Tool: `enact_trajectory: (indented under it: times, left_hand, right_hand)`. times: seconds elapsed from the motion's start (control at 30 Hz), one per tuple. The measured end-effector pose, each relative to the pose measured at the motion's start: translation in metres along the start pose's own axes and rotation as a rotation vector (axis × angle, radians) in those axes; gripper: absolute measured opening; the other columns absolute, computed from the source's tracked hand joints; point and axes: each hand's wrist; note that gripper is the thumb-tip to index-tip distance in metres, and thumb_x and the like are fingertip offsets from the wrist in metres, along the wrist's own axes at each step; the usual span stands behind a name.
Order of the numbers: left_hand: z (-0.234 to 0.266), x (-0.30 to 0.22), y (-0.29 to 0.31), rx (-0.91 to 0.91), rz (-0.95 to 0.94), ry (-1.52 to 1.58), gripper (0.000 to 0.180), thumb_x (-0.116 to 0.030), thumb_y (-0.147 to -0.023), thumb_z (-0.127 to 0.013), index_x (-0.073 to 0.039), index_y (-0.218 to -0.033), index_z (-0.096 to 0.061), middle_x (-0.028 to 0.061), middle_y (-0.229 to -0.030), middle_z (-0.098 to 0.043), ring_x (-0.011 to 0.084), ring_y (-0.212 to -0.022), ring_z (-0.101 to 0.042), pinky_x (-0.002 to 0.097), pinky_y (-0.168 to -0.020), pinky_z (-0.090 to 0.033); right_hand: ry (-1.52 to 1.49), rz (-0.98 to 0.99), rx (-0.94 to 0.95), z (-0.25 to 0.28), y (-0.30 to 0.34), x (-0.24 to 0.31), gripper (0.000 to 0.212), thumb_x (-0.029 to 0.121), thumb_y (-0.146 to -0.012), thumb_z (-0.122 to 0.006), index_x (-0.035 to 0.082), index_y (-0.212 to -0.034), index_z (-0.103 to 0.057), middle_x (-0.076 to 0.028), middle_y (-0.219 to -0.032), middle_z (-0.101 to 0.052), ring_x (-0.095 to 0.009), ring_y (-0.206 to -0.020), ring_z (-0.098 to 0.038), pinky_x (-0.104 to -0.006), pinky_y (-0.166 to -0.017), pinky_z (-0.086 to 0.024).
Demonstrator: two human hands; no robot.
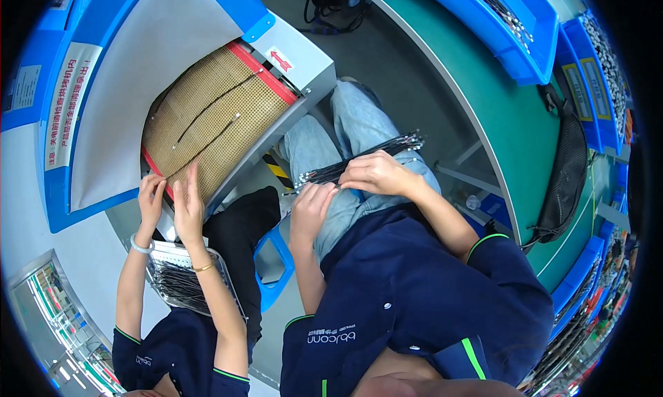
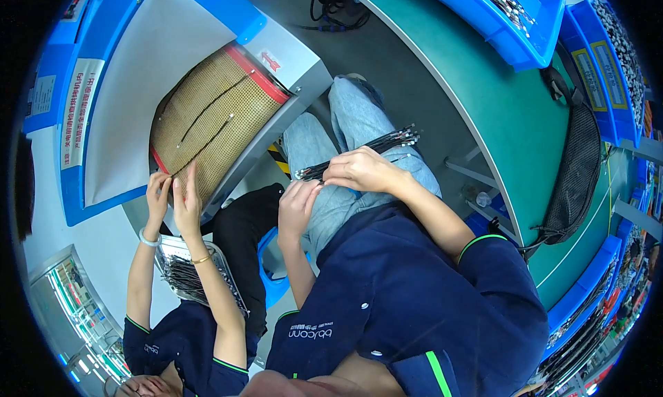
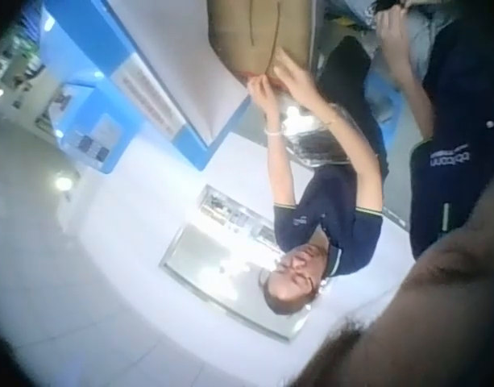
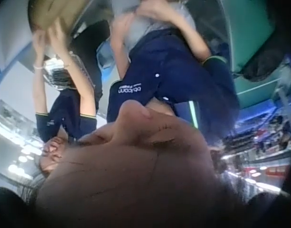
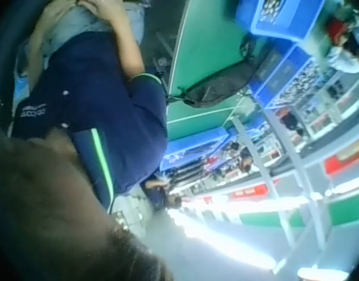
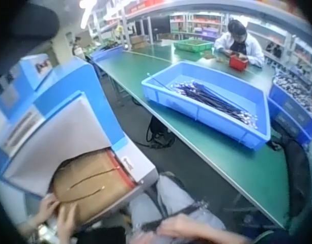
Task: The person assembles and sorts small wiring components by hand at an industrial workbench, placing them into metal trays and plastic bins.
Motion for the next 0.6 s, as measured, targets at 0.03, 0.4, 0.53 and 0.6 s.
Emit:
enact_trajectory:
  times: [0.03,0.4,0.53,0.6]
  left_hand:
    - [0.0,0.002,0.0,-0.042,-0.078,-0.091,0.014,-0.006,-0.079,-0.068,-0.001,-0.092,-0.065,0.0105,-0.08,-0.064,0.0253,-0.075,-0.062,0.0327,-0.067,-0.05]
    - [0.001,-0.016,-0.009,-0.285,-0.174,0.01,0.018,0.002,-0.07,-0.072,-0.003,-0.086,-0.064,0.0084,-0.082,-0.066,0.025,-0.076,-0.063,0.0333,-0.068,-0.051]
    - [0.004,-0.015,-0.007,-0.331,-0.175,0.028,0.02,0.005,-0.067,-0.072,-0.003,-0.083,-0.064,0.008,-0.08,-0.066,0.0241,-0.073,-0.063,0.0329,-0.067,-0.051]
    - [0.004,-0.015,-0.007,-0.341,-0.181,0.024,0.019,0.005,-0.067,-0.072,-0.003,-0.083,-0.064,0.0079,-0.079,-0.066,0.0237,-0.073,-0.063,0.0325,-0.066,-0.051]
  right_hand:
    - [-0.013,-0.021,0.035,0.001,-0.001,0.001,0.014,0.019,-0.082,-0.067,0.005,-0.085,-0.066,-0.005,-0.079,-0.063,-0.023,-0.071,-0.063,-0.0328,-0.061,-0.051]
    - [-0.021,-0.073,0.005,0.007,-0.008,0.01,0.014,0.019,-0.08,-0.069,0.005,-0.085,-0.067,-0.005,-0.079,-0.064,-0.023,-0.072,-0.063,-0.0331,-0.063,-0.051]
    - [-0.024,-0.021,-0.052,0.011,-0.006,0.007,0.013,0.015,-0.08,-0.069,0.004,-0.085,-0.068,-0.005,-0.08,-0.064,-0.023,-0.073,-0.063,-0.0327,-0.064,-0.051]
    - [-0.061,-0.046,-0.04,0.012,-0.004,0.006,0.013,0.014,-0.08,-0.069,0.003,-0.086,-0.067,-0.006,-0.08,-0.064,-0.023,-0.073,-0.063,-0.033,-0.065,-0.051]
Point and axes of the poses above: each hand's wrist, its own y-axis away from the middle knuckle, its own z-axis out of the back of the hand, x = y × z
